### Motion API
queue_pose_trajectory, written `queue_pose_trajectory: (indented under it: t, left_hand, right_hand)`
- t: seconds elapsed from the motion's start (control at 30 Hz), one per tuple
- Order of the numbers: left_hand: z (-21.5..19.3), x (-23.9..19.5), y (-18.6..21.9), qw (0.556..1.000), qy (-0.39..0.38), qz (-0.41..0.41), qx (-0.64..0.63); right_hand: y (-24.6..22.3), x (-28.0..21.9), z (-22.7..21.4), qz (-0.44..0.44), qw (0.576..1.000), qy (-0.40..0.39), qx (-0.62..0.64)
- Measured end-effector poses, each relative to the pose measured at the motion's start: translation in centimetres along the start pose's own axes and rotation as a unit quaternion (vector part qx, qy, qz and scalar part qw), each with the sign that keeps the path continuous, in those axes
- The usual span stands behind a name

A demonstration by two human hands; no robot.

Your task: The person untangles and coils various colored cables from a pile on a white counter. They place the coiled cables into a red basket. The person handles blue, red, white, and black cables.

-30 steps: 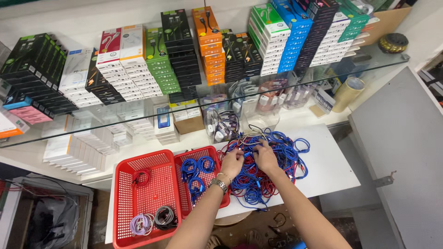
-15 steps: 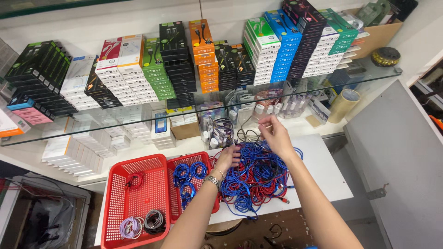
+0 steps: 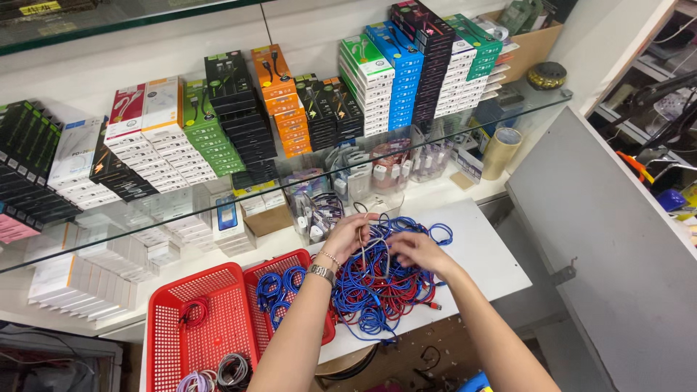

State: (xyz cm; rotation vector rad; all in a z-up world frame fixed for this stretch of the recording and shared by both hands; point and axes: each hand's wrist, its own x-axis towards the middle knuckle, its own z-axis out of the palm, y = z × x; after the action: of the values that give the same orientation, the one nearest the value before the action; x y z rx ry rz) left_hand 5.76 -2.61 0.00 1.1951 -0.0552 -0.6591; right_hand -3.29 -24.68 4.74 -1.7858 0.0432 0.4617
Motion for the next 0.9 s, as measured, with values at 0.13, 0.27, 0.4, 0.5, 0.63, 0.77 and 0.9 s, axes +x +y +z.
queue_pose_trajectory:
  t: [0.13,0.27,0.4,0.5,0.63,0.77,0.9]
  left_hand:
    - [1.6,-3.4,2.0,0.995,-0.091,0.028,0.001]
    - [0.8,-6.2,4.0,0.992,-0.063,0.071,-0.077]
    - [-3.5,-7.1,3.9,0.98,0.027,0.112,-0.163]
    - [-7.3,-6.6,1.5,0.955,0.125,0.14,-0.228]
    - [-10.2,-5.7,-3.4,0.97,0.215,0.018,-0.113]
    - [-8.7,-3.7,-7.4,0.973,0.185,-0.11,-0.079]
    - [-8.1,-3.2,-8.5,0.986,0.129,-0.086,-0.063]
  right_hand:
    - [2.0,4.6,2.1,-0.032,0.994,0.067,0.085]
    - [3.5,6.9,5.3,-0.14,0.978,-0.043,-0.147]
    - [5.4,5.9,7.3,-0.069,0.887,0.007,-0.457]
    - [5.1,4.6,7.3,-0.081,0.911,0.032,-0.403]
    - [1.8,2.7,7.6,-0.108,0.946,0.102,-0.289]
    - [-1.3,0.0,11.3,-0.08,0.99,-0.073,-0.091]
    - [-0.2,-1.9,12.2,-0.077,0.928,-0.363,0.003]
